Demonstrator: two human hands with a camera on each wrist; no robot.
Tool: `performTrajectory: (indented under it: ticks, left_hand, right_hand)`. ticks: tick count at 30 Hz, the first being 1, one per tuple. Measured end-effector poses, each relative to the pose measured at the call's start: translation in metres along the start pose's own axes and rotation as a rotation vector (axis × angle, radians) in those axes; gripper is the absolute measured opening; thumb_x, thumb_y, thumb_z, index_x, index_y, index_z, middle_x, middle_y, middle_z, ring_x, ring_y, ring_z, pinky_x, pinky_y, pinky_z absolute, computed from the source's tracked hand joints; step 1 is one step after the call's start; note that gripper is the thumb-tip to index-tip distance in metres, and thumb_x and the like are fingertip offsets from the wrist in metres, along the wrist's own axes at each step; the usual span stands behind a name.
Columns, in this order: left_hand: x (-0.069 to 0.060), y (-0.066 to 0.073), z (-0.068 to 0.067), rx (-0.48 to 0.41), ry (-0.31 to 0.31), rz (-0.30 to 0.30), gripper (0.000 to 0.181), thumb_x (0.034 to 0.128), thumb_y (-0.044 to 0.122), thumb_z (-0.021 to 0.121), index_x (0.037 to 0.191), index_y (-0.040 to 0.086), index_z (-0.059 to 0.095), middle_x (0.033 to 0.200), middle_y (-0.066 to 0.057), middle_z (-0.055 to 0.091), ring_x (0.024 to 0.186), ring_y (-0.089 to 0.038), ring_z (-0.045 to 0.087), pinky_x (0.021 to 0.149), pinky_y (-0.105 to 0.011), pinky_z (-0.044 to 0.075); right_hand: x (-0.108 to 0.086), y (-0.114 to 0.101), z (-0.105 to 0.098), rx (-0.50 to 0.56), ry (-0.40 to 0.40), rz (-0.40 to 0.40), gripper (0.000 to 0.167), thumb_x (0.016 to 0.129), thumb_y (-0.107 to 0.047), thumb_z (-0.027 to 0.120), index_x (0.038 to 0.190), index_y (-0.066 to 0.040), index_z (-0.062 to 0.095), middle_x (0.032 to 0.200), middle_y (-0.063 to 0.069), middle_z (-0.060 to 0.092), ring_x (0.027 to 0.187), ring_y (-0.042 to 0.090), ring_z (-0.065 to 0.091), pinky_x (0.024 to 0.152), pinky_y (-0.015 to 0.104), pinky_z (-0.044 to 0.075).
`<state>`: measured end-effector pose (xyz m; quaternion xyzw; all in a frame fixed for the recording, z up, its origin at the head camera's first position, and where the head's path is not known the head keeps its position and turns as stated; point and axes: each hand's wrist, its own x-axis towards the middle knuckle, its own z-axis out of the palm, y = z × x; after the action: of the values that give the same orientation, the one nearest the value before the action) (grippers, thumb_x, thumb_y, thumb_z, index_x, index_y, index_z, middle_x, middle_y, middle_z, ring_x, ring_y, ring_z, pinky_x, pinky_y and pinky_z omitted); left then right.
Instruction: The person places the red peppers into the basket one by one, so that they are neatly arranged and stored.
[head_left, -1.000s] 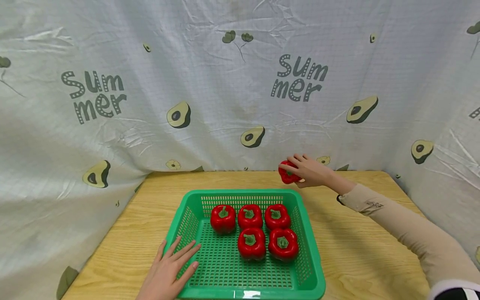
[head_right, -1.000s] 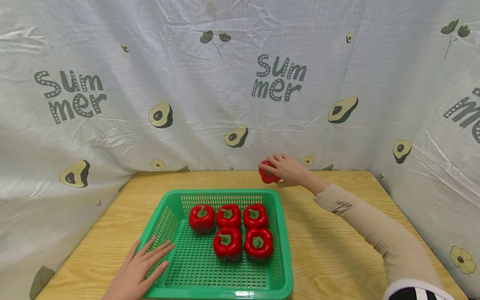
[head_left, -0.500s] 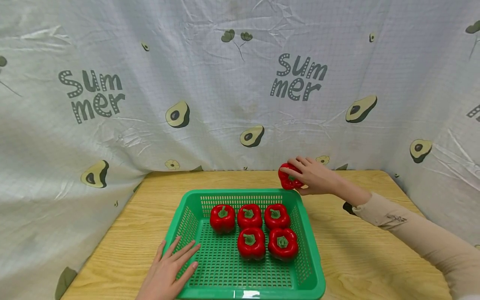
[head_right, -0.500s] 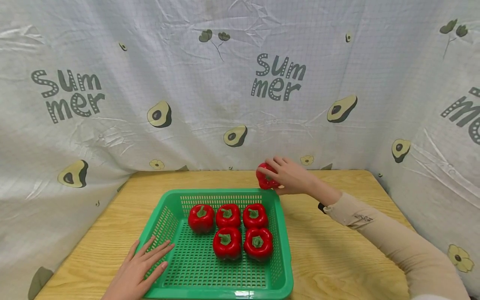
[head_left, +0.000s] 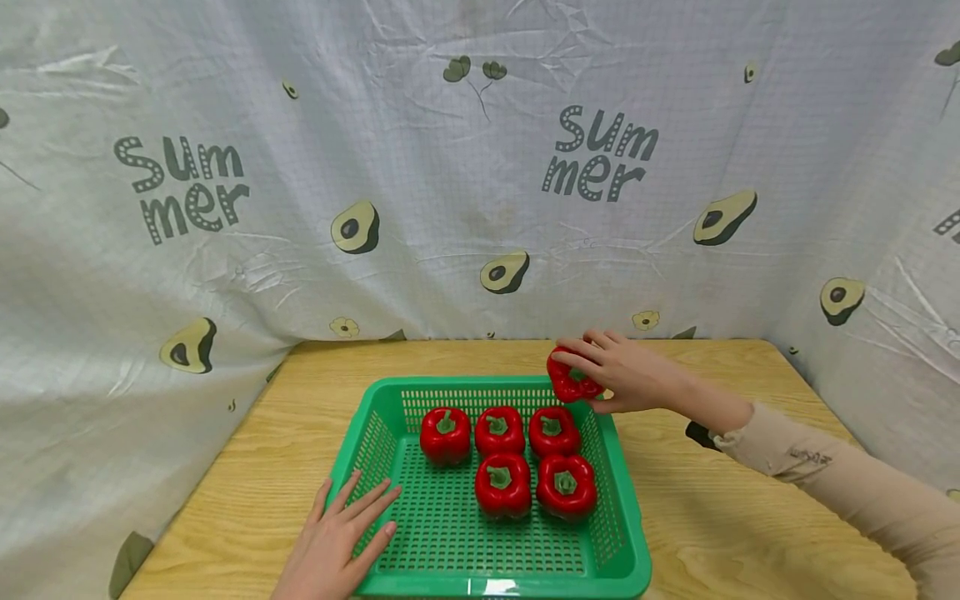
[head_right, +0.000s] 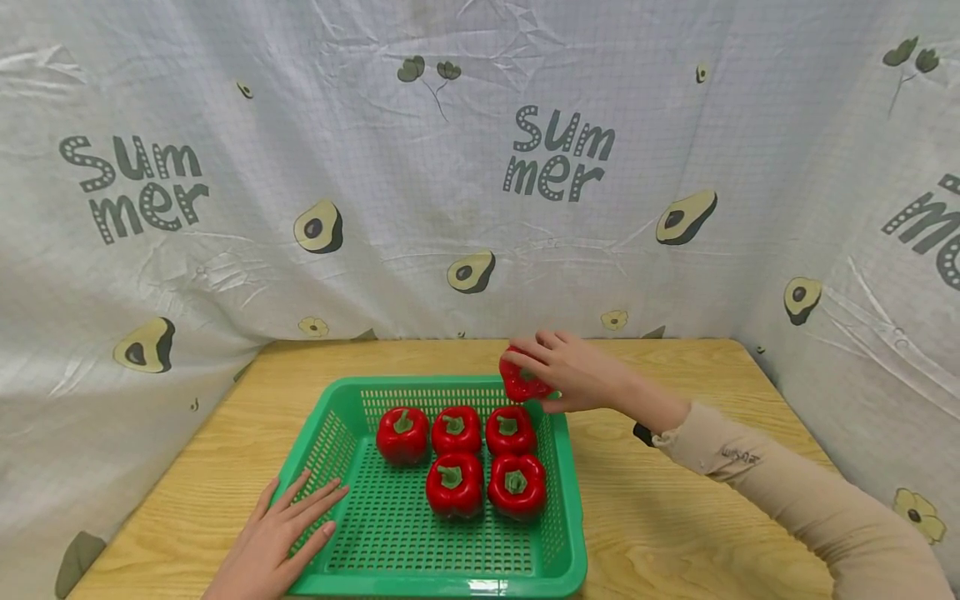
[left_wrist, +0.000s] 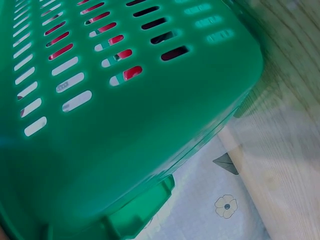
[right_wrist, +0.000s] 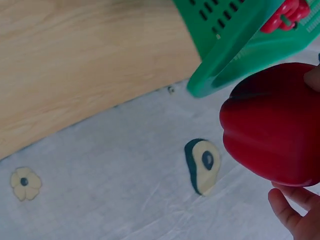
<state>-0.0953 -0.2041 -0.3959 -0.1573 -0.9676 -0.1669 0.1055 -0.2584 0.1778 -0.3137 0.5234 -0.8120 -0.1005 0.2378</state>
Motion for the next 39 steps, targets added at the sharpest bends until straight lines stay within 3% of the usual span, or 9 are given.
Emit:
performTrajectory:
  ticks: [5, 18, 33, 39]
  left_hand:
    - [0.002, 0.001, 0.000, -0.001, -0.005, 0.000, 0.038, 0.0862, 0.039, 0.053, 0.121, 0.024, 0.057, 0.122, 0.001, 0.059, 0.124, -0.034, 0.042, 0.101, -0.059, 0.019]
    - [0.000, 0.000, -0.001, 0.014, 0.025, 0.006, 0.038, 0.0851, 0.039, 0.054, 0.120, 0.024, 0.058, 0.121, 0.002, 0.059, 0.123, -0.034, 0.044, 0.100, -0.057, 0.021]
    - [-0.002, 0.001, 0.000, 0.008, 0.021, -0.009, 0.038, 0.0859, 0.039, 0.053, 0.121, 0.024, 0.058, 0.122, 0.002, 0.059, 0.123, -0.033, 0.043, 0.100, -0.057, 0.021]
    - [-0.002, 0.000, 0.001, 0.008, 0.029, 0.002, 0.037, 0.0857, 0.037, 0.054, 0.120, 0.023, 0.058, 0.121, 0.001, 0.059, 0.123, -0.034, 0.043, 0.100, -0.058, 0.021]
  right_hand:
    - [0.004, -0.014, -0.003, 0.002, -0.009, -0.033, 0.077, 0.069, -0.043, 0.067, 0.135, -0.015, 0.038, 0.127, 0.009, 0.047, 0.100, 0.024, 0.047, 0.082, 0.038, 0.043]
    - [0.025, -0.056, -0.008, 0.016, -0.078, -0.152, 0.069, 0.077, -0.051, 0.058, 0.136, -0.021, 0.035, 0.128, 0.008, 0.045, 0.095, 0.021, 0.048, 0.080, 0.036, 0.043]
    - [0.052, -0.081, -0.013, 0.048, 0.039, -0.224, 0.065, 0.077, -0.057, 0.054, 0.128, -0.020, 0.041, 0.120, 0.005, 0.050, 0.092, 0.019, 0.044, 0.073, 0.032, 0.040]
    - [0.064, -0.090, -0.013, 0.041, 0.021, -0.239, 0.064, 0.080, -0.058, 0.047, 0.131, -0.020, 0.038, 0.119, 0.003, 0.050, 0.094, 0.018, 0.043, 0.075, 0.030, 0.040]
